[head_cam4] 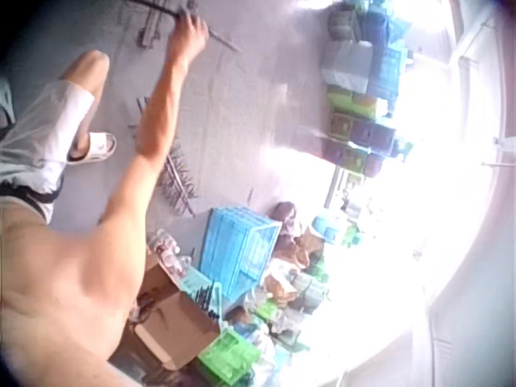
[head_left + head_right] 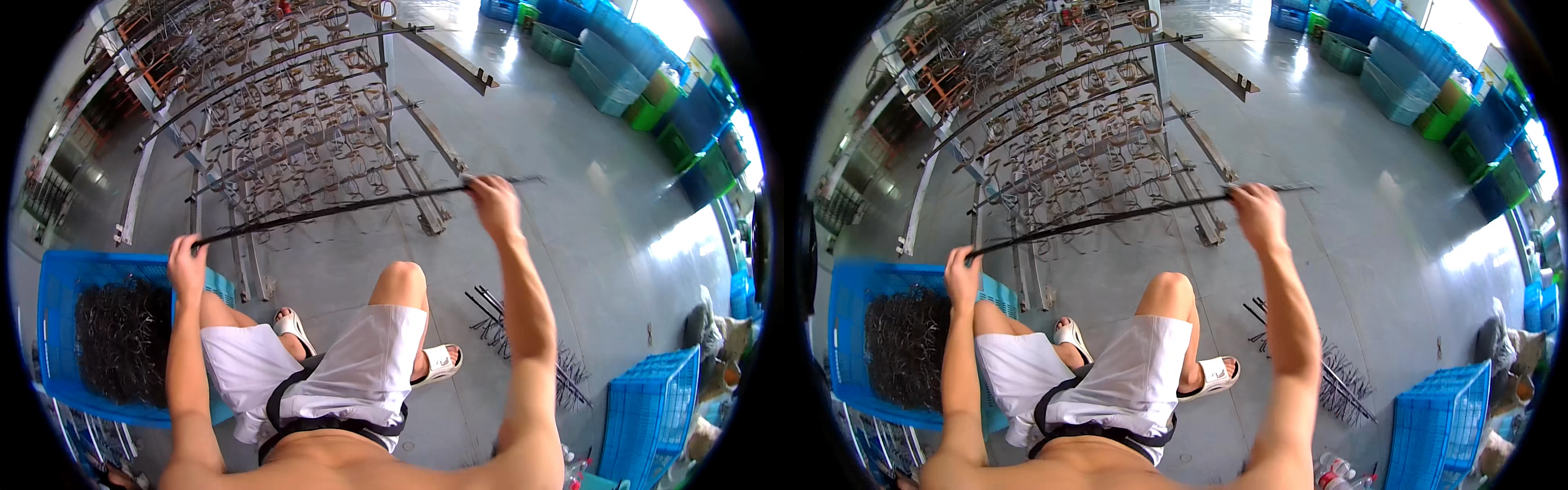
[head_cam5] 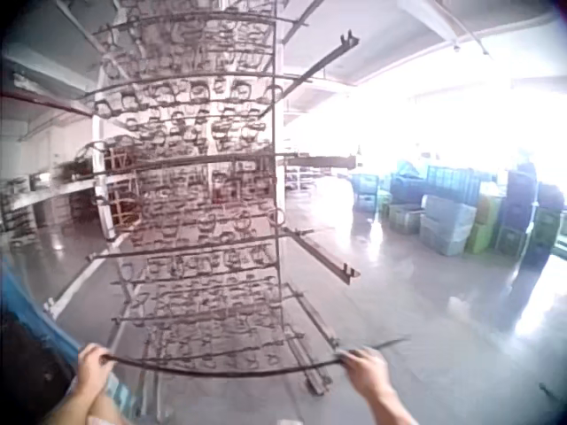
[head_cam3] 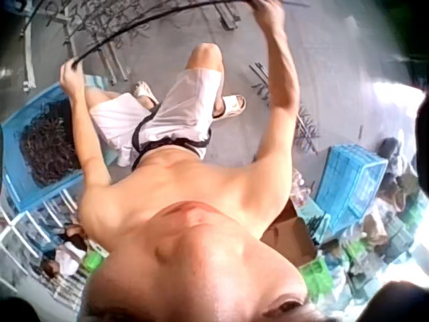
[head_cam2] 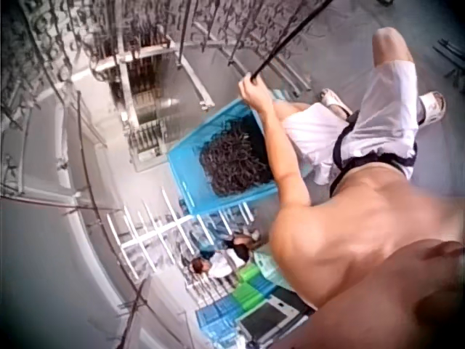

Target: The person picks up a metal rod with prongs and places it on a rack. Then, they repeatedly pick up metal hooks from a blue basket and attach them one by one to the prongs on the rod. The person continues this process, filling the rod with hooks.

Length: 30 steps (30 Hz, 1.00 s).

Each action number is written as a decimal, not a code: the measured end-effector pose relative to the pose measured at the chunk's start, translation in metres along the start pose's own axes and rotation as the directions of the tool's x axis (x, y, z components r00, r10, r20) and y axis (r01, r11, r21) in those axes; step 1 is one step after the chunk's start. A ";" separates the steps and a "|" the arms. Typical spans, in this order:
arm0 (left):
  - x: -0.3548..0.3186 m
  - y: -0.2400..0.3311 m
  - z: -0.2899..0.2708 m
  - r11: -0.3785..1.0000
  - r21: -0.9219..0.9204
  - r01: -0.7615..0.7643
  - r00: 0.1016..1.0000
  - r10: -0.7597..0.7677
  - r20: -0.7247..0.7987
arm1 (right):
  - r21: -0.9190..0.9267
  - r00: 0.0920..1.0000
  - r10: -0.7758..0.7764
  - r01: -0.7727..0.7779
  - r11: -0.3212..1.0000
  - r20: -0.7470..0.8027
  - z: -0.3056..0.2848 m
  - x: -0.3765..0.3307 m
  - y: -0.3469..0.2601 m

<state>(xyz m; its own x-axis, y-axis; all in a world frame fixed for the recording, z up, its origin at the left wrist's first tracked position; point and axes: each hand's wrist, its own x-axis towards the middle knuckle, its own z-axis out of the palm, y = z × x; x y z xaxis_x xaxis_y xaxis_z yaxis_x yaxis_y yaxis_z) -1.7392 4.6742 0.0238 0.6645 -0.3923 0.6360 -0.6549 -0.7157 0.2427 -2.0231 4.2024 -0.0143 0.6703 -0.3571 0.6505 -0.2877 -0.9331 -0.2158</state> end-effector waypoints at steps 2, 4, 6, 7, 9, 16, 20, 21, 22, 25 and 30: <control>-0.016 -0.042 -0.005 0.992 0.117 0.046 0.999 -0.046 0.000 | 0.048 0.995 -0.089 0.087 0.995 0.033 0.052 0.023 -0.016; -0.031 -0.065 -0.004 0.979 0.146 0.141 0.988 -0.149 0.047 | 0.136 0.988 -0.105 0.089 0.987 0.113 0.091 0.034 -0.031; -0.040 -0.077 0.004 0.975 0.142 0.170 0.983 -0.177 0.042 | 0.098 0.986 -0.110 0.097 0.990 0.129 0.114 0.039 -0.042; -0.049 -0.087 0.006 0.976 0.129 0.175 0.983 -0.180 0.030 | 0.076 0.986 -0.115 0.107 0.991 0.118 0.121 0.037 -0.048; -0.057 -0.113 0.019 0.984 0.038 0.172 0.985 -0.172 -0.003 | 0.041 0.986 -0.115 0.111 0.993 0.118 0.135 0.039 -0.057; -0.045 -0.132 0.045 0.973 -0.085 0.213 0.961 -0.225 -0.160 | -0.043 0.991 -0.065 0.070 0.997 0.115 0.147 0.019 -0.068; -0.051 -0.141 0.047 0.953 -0.126 0.277 0.948 -0.292 -0.126 | -0.073 0.979 -0.012 0.028 0.997 0.203 0.147 0.020 -0.083; -0.050 -0.141 0.051 0.954 -0.137 0.268 0.950 -0.285 -0.126 | -0.078 0.979 -0.026 0.042 0.996 0.200 0.145 0.021 -0.082; -0.051 -0.141 0.047 0.955 -0.131 0.265 0.950 -0.282 -0.133 | -0.065 0.979 -0.050 0.064 0.996 0.198 0.145 0.023 -0.080; -0.062 -0.132 0.040 0.945 -0.164 0.283 0.947 -0.302 -0.109 | -0.091 0.961 -0.011 0.038 0.995 0.276 0.142 0.022 -0.074; -0.082 -0.128 0.048 0.937 -0.165 0.307 0.947 -0.318 -0.045 | -0.130 0.956 0.011 0.028 0.991 0.294 0.147 0.019 -0.058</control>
<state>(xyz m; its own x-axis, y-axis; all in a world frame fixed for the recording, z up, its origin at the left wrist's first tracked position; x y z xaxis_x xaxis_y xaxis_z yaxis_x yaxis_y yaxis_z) -1.6930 4.7699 -0.0947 0.8213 -0.1176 0.5583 -0.4693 -0.6957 0.5439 -1.8932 4.2438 -0.0967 0.8385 -0.3645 0.4050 -0.3553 -0.9293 -0.1006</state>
